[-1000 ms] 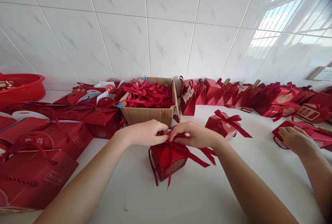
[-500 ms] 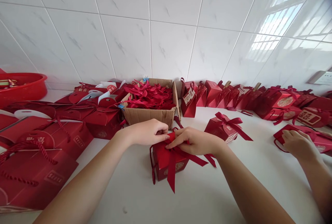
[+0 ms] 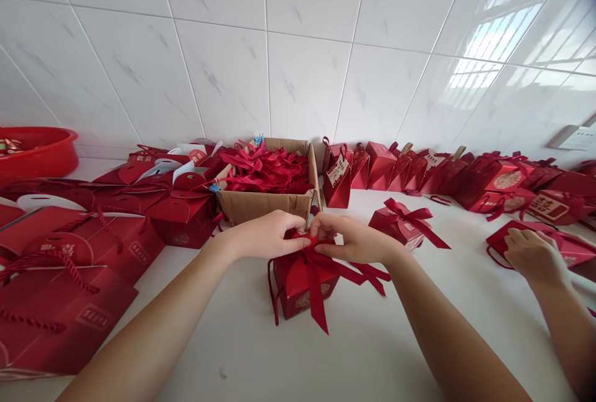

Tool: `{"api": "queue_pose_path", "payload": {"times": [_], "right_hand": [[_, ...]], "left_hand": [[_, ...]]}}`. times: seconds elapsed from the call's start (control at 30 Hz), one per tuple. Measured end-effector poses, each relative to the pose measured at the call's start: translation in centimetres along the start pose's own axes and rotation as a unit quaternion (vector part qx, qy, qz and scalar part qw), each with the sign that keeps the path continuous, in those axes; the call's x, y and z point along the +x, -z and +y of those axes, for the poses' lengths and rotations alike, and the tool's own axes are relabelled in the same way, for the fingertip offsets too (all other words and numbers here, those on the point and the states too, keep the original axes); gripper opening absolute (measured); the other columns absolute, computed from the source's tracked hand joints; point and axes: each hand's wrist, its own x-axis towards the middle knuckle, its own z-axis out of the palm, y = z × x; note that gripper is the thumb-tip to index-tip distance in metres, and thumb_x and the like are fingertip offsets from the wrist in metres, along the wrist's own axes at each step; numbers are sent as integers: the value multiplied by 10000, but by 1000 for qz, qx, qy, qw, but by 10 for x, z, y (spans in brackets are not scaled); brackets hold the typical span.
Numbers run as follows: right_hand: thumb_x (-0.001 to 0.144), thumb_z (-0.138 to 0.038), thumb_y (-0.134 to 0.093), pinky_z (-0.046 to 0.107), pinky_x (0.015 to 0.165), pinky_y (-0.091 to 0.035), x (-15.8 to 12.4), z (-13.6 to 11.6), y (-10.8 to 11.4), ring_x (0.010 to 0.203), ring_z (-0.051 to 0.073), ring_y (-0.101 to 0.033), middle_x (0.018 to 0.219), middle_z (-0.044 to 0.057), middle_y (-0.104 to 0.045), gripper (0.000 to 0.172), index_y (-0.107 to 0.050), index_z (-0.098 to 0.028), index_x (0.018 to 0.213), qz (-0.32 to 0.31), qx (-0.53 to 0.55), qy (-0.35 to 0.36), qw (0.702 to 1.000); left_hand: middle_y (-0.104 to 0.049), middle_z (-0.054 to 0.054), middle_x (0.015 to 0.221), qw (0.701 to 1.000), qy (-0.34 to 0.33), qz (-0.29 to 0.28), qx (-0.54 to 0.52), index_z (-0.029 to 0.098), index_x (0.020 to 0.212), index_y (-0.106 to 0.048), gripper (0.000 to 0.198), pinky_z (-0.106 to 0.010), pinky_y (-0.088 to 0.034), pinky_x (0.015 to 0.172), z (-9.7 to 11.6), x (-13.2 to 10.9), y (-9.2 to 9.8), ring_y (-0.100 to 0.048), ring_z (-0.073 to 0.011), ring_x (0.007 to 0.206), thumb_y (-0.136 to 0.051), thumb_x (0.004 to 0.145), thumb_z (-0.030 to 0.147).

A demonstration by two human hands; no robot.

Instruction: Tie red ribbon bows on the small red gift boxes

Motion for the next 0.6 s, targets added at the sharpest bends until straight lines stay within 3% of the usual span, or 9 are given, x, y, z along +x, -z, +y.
{"api": "queue_pose_path", "payload": {"times": [0.2, 0.4, 0.6], "right_hand": [[864, -305, -569, 325, 622, -498, -2, 5, 2, 752, 176, -625, 849, 31, -677, 43, -611, -302, 873, -17, -2, -21, 1000], [854, -263, -569, 319, 631, -476, -3, 8, 5, 746, 176, -607, 828, 22, -655, 30, -582, -280, 874, -34, 6, -60, 998], [832, -182, -534, 274, 650, -449, -7, 9, 11, 737, 136, -567, 823, -8, -619, 68, -554, -217, 886, -49, 4, -83, 995]], "left_hand": [[-411, 45, 610, 999, -32, -11, -19, 186, 634, -398, 322, -243, -246, 488, 2, 2, -4, -336, -96, 533, -486, 833, 424], [-404, 41, 615, 998, -29, 43, -26, 180, 597, -387, 347, -244, -246, 501, 7, 5, -7, -333, -100, 551, -553, 789, 416], [-444, 42, 667, 994, -62, 51, -70, 176, 594, -370, 346, -231, -278, 539, 10, 11, -16, -362, -100, 598, -580, 787, 373]]}}
